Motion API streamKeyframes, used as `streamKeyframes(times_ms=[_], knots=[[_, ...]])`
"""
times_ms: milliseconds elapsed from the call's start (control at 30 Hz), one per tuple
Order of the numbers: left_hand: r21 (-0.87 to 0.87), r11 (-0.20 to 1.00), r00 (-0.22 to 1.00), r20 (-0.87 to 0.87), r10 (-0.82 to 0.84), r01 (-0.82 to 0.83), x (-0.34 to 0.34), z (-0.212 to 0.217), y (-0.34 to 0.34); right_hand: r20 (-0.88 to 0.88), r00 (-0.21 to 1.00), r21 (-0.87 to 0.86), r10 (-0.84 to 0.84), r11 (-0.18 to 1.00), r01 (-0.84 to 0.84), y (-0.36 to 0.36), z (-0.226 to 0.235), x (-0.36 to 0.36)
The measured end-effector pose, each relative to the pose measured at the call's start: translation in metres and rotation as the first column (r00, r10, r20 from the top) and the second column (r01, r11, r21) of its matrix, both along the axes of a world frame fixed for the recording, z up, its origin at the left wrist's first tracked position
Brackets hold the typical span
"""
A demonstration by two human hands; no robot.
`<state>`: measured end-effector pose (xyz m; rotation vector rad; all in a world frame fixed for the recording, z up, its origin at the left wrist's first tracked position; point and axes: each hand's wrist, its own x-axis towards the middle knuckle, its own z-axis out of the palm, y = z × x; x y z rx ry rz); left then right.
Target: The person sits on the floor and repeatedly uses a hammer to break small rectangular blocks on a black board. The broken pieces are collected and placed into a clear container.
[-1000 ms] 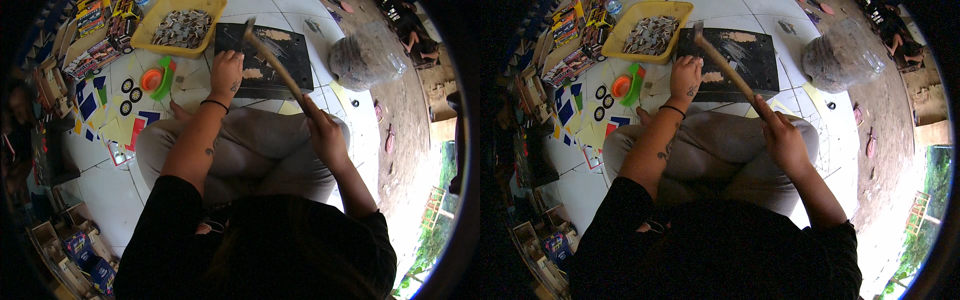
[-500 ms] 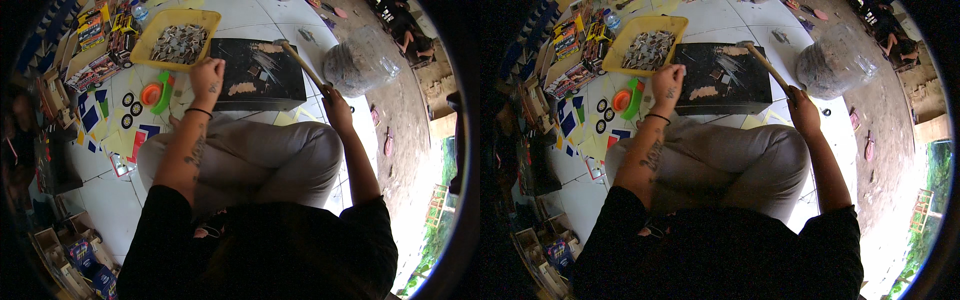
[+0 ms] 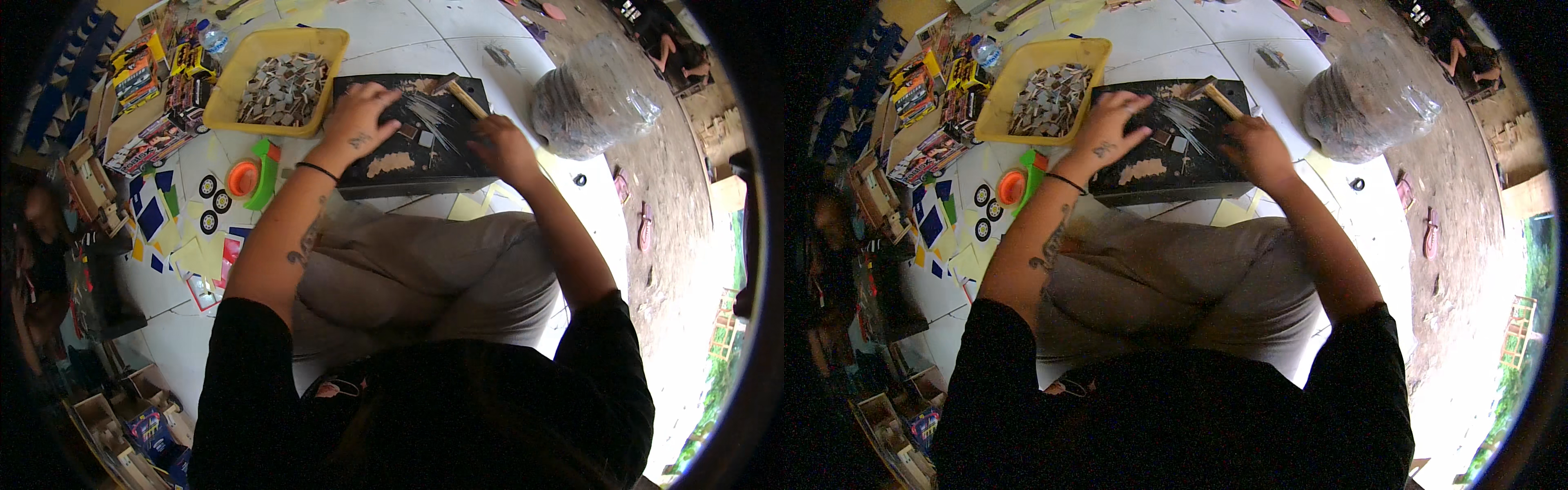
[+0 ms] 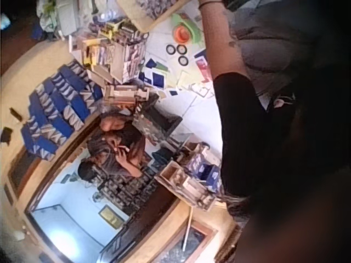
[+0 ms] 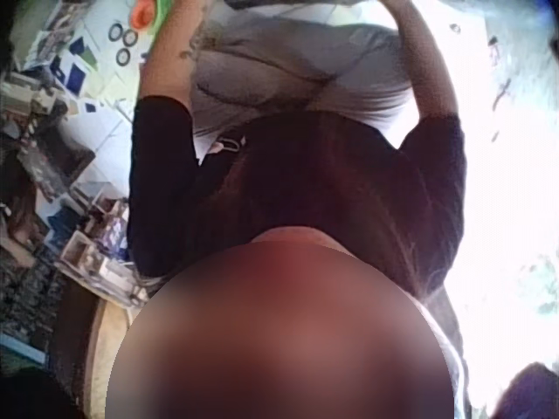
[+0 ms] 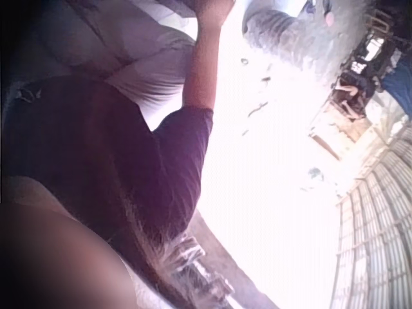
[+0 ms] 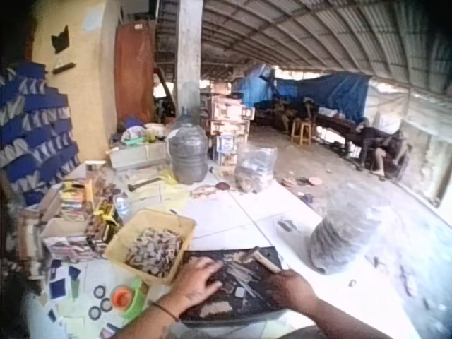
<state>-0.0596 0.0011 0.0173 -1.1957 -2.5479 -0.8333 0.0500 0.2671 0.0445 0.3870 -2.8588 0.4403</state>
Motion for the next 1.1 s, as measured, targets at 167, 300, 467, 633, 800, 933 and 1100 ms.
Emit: streamKeyframes(times_ms=[167, 300, 467, 633, 800, 933, 1100], knots=[[-0.185, 0.983, 1.000, 0.001, 0.013, -0.012, 0.021, 0.000, 0.019, 0.336, 0.911, 0.249, -0.237, 0.956, 0.156, -0.055, -0.006, -0.048], [0.018, 0.993, 0.943, 0.314, 0.107, -0.119, 0.029, 0.010, 0.000, 0.369, 0.880, 0.212, -0.299, 0.949, 0.233, -0.067, -0.010, -0.060], [0.342, 0.860, 0.846, 0.504, 0.174, -0.380, 0.065, 0.007, -0.017, 0.471, 0.861, 0.163, -0.191, 0.978, 0.128, -0.056, -0.010, -0.064], [0.282, 0.898, 0.902, 0.371, 0.221, -0.337, 0.069, -0.004, -0.015, 0.443, 0.875, 0.208, -0.193, 0.972, 0.109, -0.060, -0.013, -0.061], [0.266, 0.922, 0.943, 0.253, 0.215, -0.282, 0.057, -0.014, -0.007, 0.512, 0.842, -0.194, -0.172, 0.931, 0.308, -0.044, -0.009, -0.051], [0.259, 0.940, 0.973, 0.114, 0.200, -0.224, 0.051, -0.021, -0.005, 0.466, 0.884, -0.619, -0.036, 0.700, 0.355, -0.036, -0.011, -0.055], [0.298, 0.923, 0.969, 0.120, 0.216, -0.242, 0.048, -0.028, -0.003, 0.375, 0.922, -0.866, 0.094, 0.392, 0.312, -0.063, -0.020, -0.051]])
